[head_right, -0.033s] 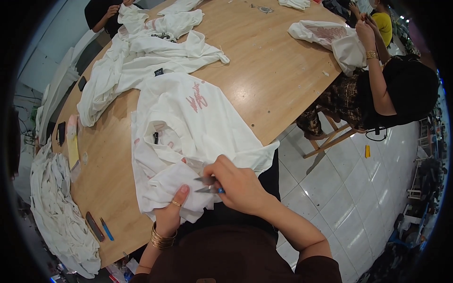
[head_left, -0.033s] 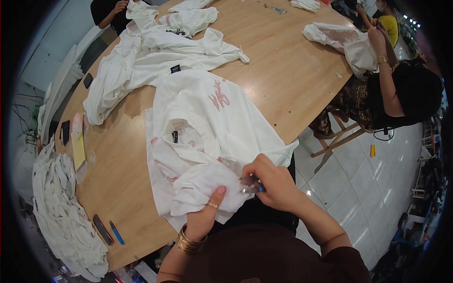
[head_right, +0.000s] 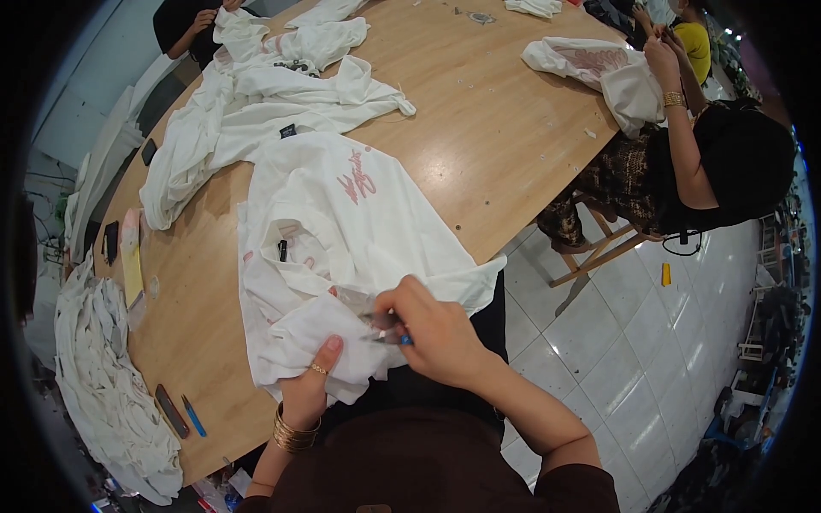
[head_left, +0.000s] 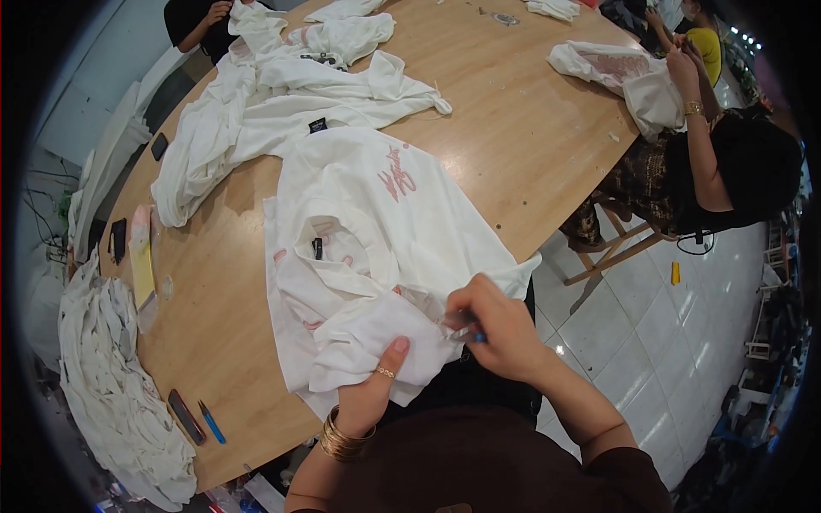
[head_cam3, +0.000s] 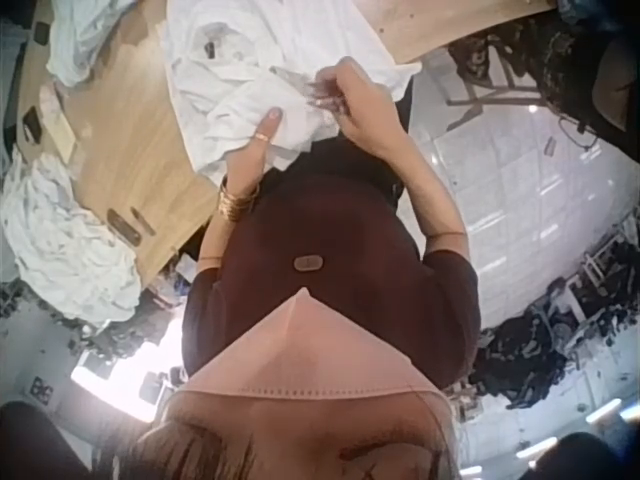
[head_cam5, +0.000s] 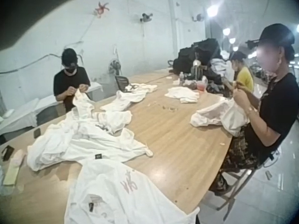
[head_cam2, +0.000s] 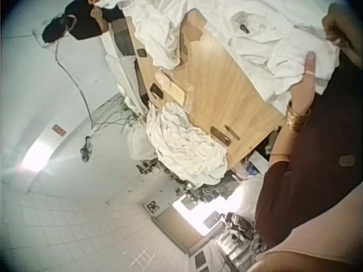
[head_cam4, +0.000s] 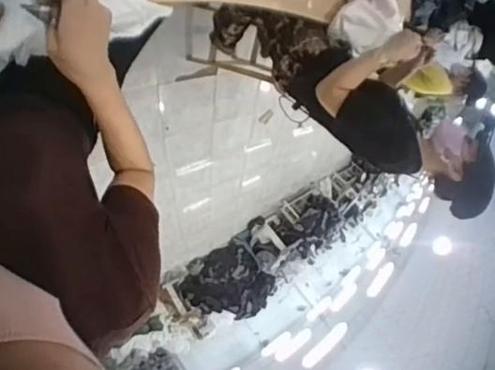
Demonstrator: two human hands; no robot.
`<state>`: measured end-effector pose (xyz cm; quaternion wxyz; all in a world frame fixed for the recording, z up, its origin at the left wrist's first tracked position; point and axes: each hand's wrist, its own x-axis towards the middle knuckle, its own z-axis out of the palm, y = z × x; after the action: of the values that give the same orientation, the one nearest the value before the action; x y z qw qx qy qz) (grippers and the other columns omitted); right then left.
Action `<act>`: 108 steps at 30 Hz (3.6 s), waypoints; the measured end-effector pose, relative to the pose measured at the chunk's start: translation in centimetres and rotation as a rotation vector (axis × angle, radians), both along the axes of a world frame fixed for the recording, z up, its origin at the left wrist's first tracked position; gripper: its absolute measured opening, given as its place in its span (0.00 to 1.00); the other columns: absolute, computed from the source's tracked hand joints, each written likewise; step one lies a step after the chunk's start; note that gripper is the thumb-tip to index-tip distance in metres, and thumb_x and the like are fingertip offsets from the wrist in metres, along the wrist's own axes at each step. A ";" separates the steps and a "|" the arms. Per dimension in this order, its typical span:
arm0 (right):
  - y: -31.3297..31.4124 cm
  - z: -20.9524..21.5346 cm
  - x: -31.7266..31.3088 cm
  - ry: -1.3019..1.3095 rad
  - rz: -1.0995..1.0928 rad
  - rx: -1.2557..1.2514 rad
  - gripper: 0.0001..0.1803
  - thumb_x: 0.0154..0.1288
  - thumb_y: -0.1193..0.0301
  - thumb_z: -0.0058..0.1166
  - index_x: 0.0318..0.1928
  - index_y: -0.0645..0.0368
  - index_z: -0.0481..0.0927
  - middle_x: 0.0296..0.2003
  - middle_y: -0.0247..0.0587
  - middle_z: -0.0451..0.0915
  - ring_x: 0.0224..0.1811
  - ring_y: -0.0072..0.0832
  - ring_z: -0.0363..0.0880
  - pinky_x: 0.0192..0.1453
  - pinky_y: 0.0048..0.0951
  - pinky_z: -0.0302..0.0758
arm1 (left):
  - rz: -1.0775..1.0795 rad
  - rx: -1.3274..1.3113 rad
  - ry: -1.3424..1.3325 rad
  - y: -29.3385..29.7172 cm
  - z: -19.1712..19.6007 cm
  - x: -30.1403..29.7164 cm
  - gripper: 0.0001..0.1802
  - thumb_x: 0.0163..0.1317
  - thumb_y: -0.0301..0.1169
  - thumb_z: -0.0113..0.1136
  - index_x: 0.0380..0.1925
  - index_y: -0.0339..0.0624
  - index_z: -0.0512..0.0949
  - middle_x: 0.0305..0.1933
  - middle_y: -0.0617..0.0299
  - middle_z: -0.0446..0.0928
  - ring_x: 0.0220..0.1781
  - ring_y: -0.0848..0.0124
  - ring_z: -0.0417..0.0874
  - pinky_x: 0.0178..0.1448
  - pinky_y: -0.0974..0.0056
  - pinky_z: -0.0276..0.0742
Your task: Trimming excess loose threads from white t-shirts using small snips.
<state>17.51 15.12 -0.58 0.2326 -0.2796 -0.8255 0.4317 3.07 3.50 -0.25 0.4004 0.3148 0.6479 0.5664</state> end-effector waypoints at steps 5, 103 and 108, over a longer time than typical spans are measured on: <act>0.9 -0.9 0.6 0.334 -0.414 -0.202 0.11 0.52 0.83 0.51 0.36 0.59 0.71 0.27 0.38 0.70 0.26 0.27 0.70 0.32 0.20 0.67 | 0.019 -0.017 -0.070 -0.2 -0.1 -0.1 0.17 0.56 0.25 0.57 0.45 0.30 0.71 0.42 0.59 0.75 0.43 0.72 0.74 0.50 0.68 0.69; -0.3 0.5 -0.3 -0.017 0.159 0.063 0.21 0.39 0.85 0.53 0.39 0.57 0.70 0.27 0.33 0.71 0.26 0.30 0.76 0.26 0.24 0.71 | 0.007 -0.020 -0.057 -0.4 0.3 -0.3 0.17 0.57 0.28 0.56 0.45 0.30 0.70 0.43 0.59 0.74 0.44 0.71 0.73 0.51 0.68 0.67; -0.2 0.0 0.5 0.090 -0.113 -0.087 0.21 0.41 0.86 0.50 0.40 0.59 0.69 0.29 0.35 0.74 0.28 0.29 0.77 0.30 0.22 0.72 | 0.020 -0.032 -0.095 -0.6 0.0 -0.4 0.17 0.57 0.28 0.56 0.45 0.30 0.70 0.43 0.58 0.74 0.44 0.71 0.73 0.51 0.68 0.67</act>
<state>18.01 14.96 -0.62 0.2809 -0.3158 -0.7776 0.4655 2.72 2.93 -0.28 0.4297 0.2747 0.6402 0.5745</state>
